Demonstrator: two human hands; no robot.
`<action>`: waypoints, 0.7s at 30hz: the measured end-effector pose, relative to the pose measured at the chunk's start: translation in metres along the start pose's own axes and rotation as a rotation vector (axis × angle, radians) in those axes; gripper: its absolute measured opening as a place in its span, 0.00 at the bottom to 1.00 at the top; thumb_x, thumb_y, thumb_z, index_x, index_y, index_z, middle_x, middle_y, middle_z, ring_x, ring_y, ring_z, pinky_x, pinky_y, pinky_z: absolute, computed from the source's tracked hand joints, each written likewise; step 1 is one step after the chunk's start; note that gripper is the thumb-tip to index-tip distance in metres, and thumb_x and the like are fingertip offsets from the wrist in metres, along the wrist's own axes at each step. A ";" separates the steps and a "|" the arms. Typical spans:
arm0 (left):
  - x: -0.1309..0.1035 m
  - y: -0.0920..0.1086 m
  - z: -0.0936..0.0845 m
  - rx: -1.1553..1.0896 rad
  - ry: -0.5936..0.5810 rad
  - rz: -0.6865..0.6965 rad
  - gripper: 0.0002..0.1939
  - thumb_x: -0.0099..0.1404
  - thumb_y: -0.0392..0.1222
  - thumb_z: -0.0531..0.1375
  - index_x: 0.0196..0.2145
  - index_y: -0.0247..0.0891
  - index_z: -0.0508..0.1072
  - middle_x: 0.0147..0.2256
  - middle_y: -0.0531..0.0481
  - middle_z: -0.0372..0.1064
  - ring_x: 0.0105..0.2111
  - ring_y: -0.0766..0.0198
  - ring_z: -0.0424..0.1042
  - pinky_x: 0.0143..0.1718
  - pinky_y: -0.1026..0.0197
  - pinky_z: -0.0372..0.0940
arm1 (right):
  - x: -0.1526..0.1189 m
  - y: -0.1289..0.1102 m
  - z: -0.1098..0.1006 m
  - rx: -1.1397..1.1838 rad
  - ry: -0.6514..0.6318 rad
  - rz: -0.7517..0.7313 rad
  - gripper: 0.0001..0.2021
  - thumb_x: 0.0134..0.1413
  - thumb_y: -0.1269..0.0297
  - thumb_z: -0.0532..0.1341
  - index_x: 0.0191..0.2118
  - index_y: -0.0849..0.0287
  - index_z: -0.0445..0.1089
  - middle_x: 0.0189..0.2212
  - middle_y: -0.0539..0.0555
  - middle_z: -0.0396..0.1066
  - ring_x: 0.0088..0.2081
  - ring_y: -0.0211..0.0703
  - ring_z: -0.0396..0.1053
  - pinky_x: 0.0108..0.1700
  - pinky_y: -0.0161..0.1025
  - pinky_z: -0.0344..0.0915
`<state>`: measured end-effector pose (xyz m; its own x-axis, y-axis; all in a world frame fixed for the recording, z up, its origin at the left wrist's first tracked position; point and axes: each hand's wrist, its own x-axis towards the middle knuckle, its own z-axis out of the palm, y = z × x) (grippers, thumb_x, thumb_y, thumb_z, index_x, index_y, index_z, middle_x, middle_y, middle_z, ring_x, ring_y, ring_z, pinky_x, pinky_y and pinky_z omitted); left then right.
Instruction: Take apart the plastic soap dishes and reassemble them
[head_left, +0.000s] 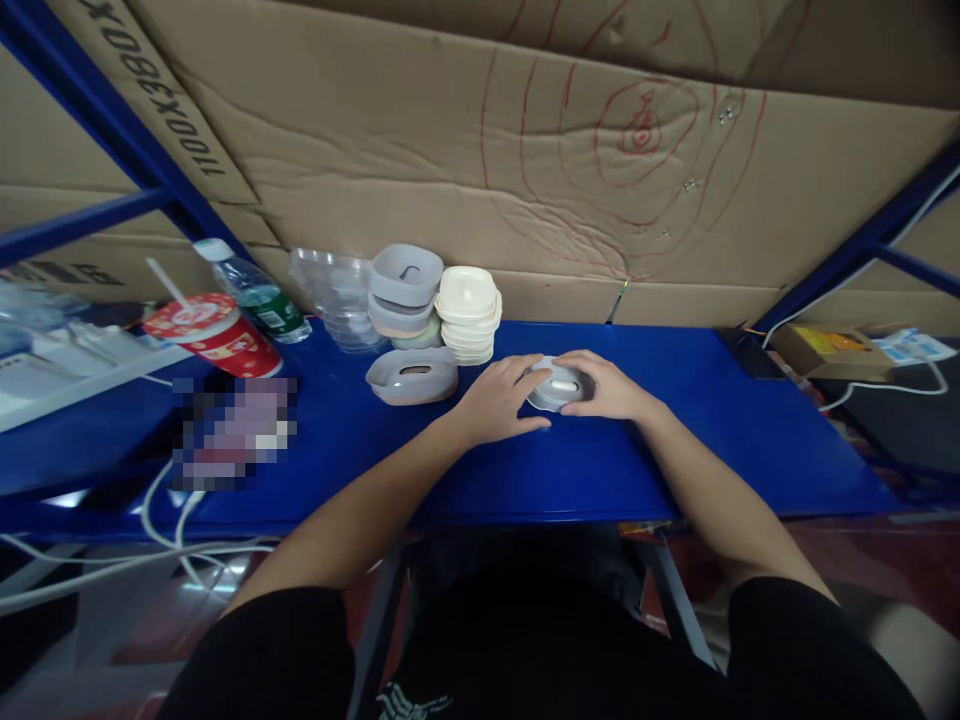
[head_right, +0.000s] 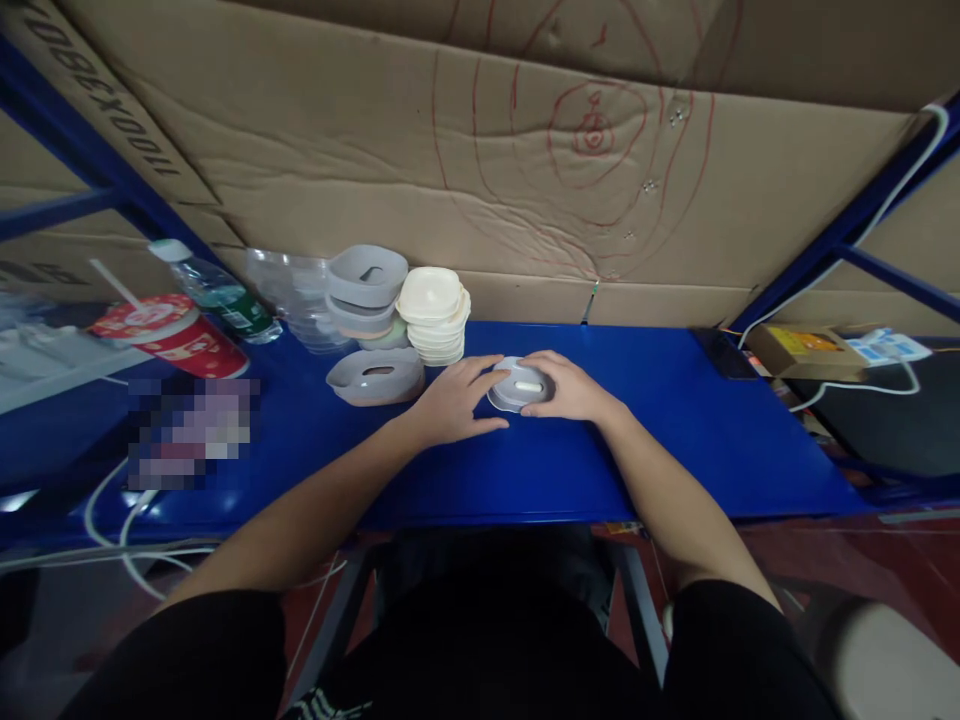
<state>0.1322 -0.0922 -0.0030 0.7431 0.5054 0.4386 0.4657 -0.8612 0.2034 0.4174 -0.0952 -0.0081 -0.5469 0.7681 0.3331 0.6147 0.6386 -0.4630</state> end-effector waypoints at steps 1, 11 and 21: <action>-0.004 -0.004 0.005 -0.031 -0.017 -0.031 0.40 0.69 0.61 0.68 0.68 0.34 0.67 0.71 0.27 0.62 0.69 0.37 0.66 0.69 0.37 0.62 | 0.000 -0.002 0.001 0.011 -0.001 -0.006 0.45 0.52 0.34 0.73 0.70 0.49 0.68 0.66 0.62 0.71 0.66 0.62 0.70 0.69 0.63 0.67; -0.012 -0.015 0.007 -0.223 -0.193 -0.129 0.49 0.67 0.58 0.71 0.76 0.37 0.55 0.75 0.29 0.55 0.76 0.41 0.56 0.72 0.38 0.61 | 0.002 -0.009 0.012 0.024 -0.038 -0.068 0.44 0.53 0.38 0.74 0.71 0.48 0.67 0.68 0.61 0.70 0.69 0.62 0.67 0.71 0.62 0.65; -0.012 -0.018 0.008 -0.153 -0.040 -0.080 0.47 0.66 0.56 0.72 0.74 0.39 0.59 0.73 0.31 0.60 0.72 0.39 0.63 0.71 0.39 0.64 | 0.001 -0.004 0.016 -0.011 0.066 -0.164 0.50 0.53 0.35 0.74 0.77 0.44 0.58 0.71 0.64 0.66 0.71 0.69 0.64 0.70 0.71 0.66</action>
<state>0.1184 -0.0827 -0.0188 0.7262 0.5719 0.3815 0.4478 -0.8146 0.3686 0.4053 -0.0978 -0.0187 -0.6020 0.6549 0.4569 0.5267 0.7557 -0.3891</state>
